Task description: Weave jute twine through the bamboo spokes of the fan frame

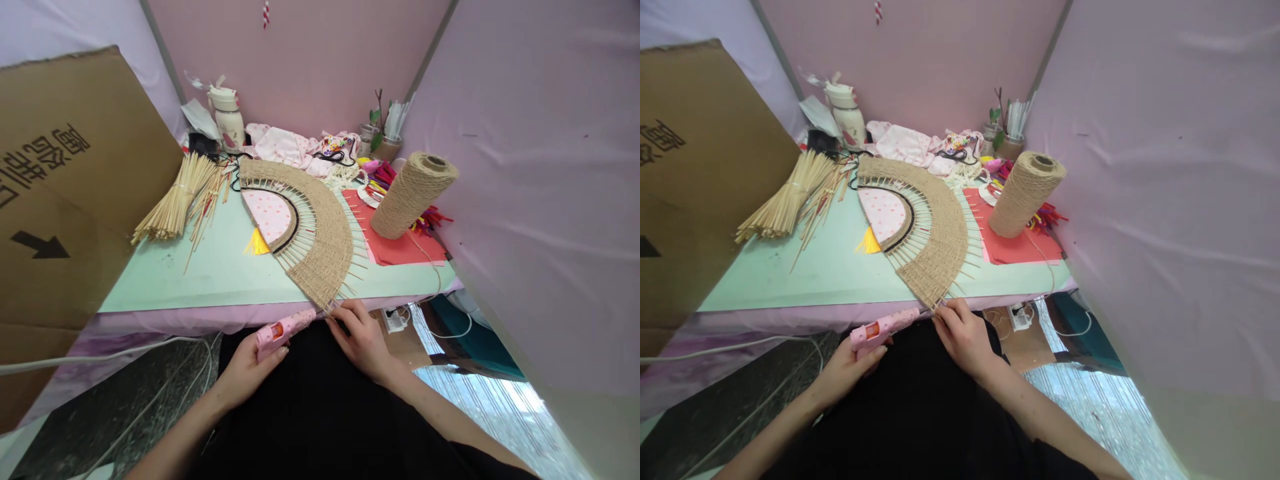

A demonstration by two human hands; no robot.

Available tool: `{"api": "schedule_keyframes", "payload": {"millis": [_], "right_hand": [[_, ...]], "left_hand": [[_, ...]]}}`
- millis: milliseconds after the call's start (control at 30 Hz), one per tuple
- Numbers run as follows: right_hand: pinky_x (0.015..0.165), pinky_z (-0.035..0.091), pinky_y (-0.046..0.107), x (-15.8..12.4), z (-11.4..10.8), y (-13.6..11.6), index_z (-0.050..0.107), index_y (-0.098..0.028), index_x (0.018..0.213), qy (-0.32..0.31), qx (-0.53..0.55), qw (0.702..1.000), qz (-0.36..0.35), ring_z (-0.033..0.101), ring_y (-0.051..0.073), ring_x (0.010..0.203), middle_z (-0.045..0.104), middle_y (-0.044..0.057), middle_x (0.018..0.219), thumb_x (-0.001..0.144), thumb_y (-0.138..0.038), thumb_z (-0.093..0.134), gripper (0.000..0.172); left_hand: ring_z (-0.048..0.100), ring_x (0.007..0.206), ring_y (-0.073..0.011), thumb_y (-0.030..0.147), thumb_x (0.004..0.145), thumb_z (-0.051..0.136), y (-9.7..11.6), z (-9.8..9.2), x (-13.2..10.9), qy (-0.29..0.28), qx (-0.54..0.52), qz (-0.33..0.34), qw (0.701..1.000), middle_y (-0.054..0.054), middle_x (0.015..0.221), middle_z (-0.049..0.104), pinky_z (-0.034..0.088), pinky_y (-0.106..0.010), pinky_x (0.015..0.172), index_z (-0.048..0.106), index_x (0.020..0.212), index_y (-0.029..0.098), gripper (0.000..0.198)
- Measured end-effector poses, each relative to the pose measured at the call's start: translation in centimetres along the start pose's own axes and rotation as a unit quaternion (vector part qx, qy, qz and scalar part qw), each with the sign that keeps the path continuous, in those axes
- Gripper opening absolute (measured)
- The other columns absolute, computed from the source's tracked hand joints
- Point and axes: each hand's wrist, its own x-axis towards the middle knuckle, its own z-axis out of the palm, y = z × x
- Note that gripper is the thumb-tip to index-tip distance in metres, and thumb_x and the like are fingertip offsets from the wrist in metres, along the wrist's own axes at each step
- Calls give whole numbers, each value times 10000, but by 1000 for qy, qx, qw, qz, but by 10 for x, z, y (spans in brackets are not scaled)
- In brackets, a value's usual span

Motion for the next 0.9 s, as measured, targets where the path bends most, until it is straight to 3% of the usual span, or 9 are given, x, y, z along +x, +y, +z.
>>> {"api": "schedule_keyframes", "payload": {"millis": [300,500,733,900], "right_hand": [[651,499,200,3,3,-1,605,-200,1081,4,-39,999,-25,611,117,727,599,56,870,922,-205,494,194],[663,505,209,3,2,0,618,-182,973,11,-32,999,-25,618,126,742,610,62,850,916,-205,506,127],[686,517,224,3,1,1,598,-190,948,18,7,1000,-23,620,138,778,609,63,853,906,-210,518,93],[685,517,237,2,3,5,588,-197,935,17,33,999,-20,614,142,780,601,60,857,896,-197,525,74]], "left_hand": [[624,768,-221,415,775,635,0,0,0,-5,-2,10,1000,-8,562,591,511,-328,764,689,912,160,294],[637,829,-239,388,775,644,2,0,-1,-6,-10,11,1000,-17,592,613,517,-336,786,691,906,163,265],[639,968,-244,384,799,619,1,0,3,-26,19,43,999,-80,956,706,489,-348,910,670,992,154,304],[630,1016,-256,393,823,592,-2,1,4,-33,37,58,997,-100,1043,696,474,-367,948,653,1061,147,348]]}}
